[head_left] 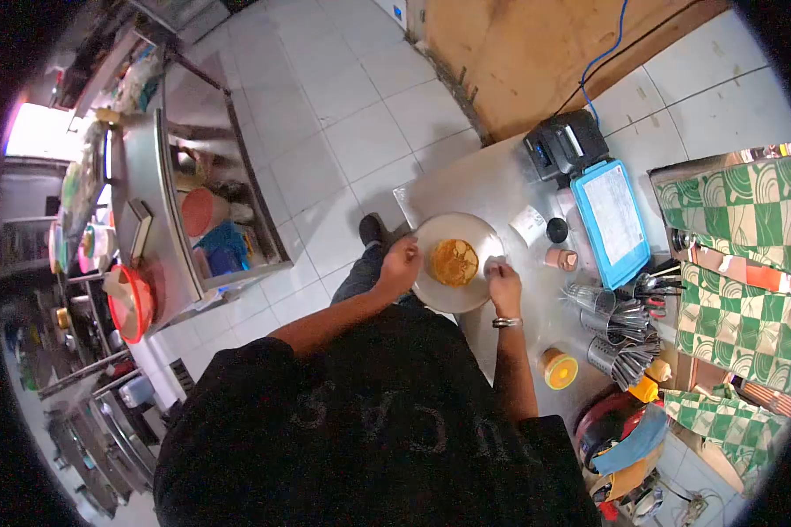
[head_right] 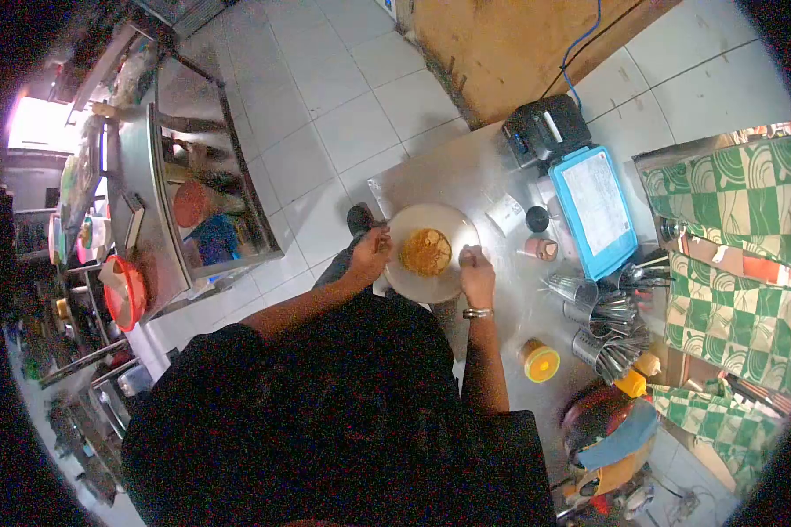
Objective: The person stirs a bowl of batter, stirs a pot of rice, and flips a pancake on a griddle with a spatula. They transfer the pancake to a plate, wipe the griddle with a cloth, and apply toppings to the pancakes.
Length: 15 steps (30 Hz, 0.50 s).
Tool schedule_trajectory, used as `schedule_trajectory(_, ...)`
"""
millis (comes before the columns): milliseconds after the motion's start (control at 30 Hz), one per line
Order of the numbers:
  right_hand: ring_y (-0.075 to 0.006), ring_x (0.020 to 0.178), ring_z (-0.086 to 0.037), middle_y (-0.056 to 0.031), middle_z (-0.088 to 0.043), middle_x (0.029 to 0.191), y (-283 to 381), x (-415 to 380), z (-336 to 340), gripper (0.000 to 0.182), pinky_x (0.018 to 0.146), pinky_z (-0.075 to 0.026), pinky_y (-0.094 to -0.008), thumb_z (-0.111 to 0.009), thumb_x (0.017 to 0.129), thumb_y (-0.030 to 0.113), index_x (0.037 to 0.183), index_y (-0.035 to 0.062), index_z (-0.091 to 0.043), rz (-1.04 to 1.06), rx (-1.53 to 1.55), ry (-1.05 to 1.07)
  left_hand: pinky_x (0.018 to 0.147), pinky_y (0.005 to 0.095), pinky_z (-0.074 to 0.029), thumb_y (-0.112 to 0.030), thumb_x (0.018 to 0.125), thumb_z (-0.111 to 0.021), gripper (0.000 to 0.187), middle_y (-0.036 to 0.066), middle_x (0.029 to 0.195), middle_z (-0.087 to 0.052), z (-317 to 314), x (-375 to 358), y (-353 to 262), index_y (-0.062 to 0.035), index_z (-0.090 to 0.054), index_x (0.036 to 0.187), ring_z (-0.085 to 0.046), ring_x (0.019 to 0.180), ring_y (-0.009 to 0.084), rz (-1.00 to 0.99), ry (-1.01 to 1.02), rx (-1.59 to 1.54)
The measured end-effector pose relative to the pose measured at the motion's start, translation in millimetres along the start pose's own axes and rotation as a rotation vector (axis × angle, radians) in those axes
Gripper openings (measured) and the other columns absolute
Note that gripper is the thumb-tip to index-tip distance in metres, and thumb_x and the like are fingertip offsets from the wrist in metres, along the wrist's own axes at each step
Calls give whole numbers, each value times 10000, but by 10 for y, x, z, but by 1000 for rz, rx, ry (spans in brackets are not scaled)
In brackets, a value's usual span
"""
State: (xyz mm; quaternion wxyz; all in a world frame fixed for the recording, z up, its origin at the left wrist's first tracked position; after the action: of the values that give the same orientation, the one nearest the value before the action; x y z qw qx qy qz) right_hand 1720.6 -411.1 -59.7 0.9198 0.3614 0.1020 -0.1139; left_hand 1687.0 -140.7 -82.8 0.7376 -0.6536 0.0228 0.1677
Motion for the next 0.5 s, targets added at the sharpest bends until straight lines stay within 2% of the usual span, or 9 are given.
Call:
schedule_trajectory(33,-415,857,-605,-251,-625,878,-68,48,-140,321,748,-465,-458,-492,904,335,961,60,-649,-61,-26,118,736,388,-496,-137,838,-555,318,187,917,-625,-86,1,130,-14,-551,1131,-624,854,324,86,66,115)
schedule_trajectory(67,-431,863,-597,-267,-623,888,-90,57,-219,362,753,-460,-460,-490,902,346,950,29,-658,-39,185,97,745,400,-495,-169,847,-543,329,201,937,-629,-148,14,230,-13,-553,1137,-624,872,338,129,93,167)
schedule_trajectory(100,-428,863,-600,-272,-624,886,-134,96,-293,388,756,-462,-452,-496,899,354,951,4,-656,-28,164,111,754,412,-494,-201,856,-530,343,215,957,-633,-210,25,328,-13,-554,1142,-624,890,352,171,122,221)
schedule_trajectory(200,-410,865,-613,-274,-632,880,-24,104,-334,439,761,-468,-431,-514,890,373,951,-38,-653,-86,141,178,671,324,-514,-292,924,-477,358,147,867,-648,-346,48,396,-7,-584,1112,-634,772,192,46,142,433)
schedule_trajectory(233,-395,865,-623,-271,-637,875,56,64,-311,463,762,-473,-417,-524,884,385,951,-56,-652,-158,139,226,676,327,-515,-296,924,-471,366,161,889,-651,-400,52,530,8,-594,1086,-641,766,211,117,187,341)
schedule_trajectory(300,-358,854,-642,-253,-650,865,198,-17,-252,471,749,-480,-389,-539,877,406,952,-44,-660,-219,187,232,680,330,-517,-300,924,-464,377,176,911,-654,-465,31,536,24,-604,1061,-648,759,229,182,234,246)
schedule_trajectory(367,-174,629,-569,-112,-645,691,187,42,-288,380,604,-437,-324,-587,857,331,853,-40,-670,-32,206,127,679,342,-521,-288,920,-464,370,187,897,-651,-403,-25,255,24,-607,1057,-654,733,235,261,239,237)
schedule_trajectory(433,-199,650,-600,-152,-662,728,222,40,-294,388,623,-454,-337,-587,854,336,860,-42,-671,-65,206,198,675,346,-523,-283,916,-465,361,191,891,-650,-382,-62,114,18,-611,1051,-657,721,236,307,245,197)
schedule_trajectory(500,-246,656,-625,-190,-654,729,108,113,-367,394,626,-463,-356,-578,857,340,870,-43,-668,-3,84,161,690,371,-519,-299,854,-558,334,177,894,-653,-447,-74,246,-17,-629,1017,-654,754,266,261,281,305)
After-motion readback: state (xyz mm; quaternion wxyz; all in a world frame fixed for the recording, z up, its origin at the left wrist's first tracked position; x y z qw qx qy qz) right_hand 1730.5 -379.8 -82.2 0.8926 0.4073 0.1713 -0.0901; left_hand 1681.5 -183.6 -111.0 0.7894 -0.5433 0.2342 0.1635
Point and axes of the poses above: each hand's wrist, its own x-axis towards the middle knuckle, its own z-axis out of the back of the hand, y = z × x, the point moved 7 cm from there along x, towards the middle knuckle
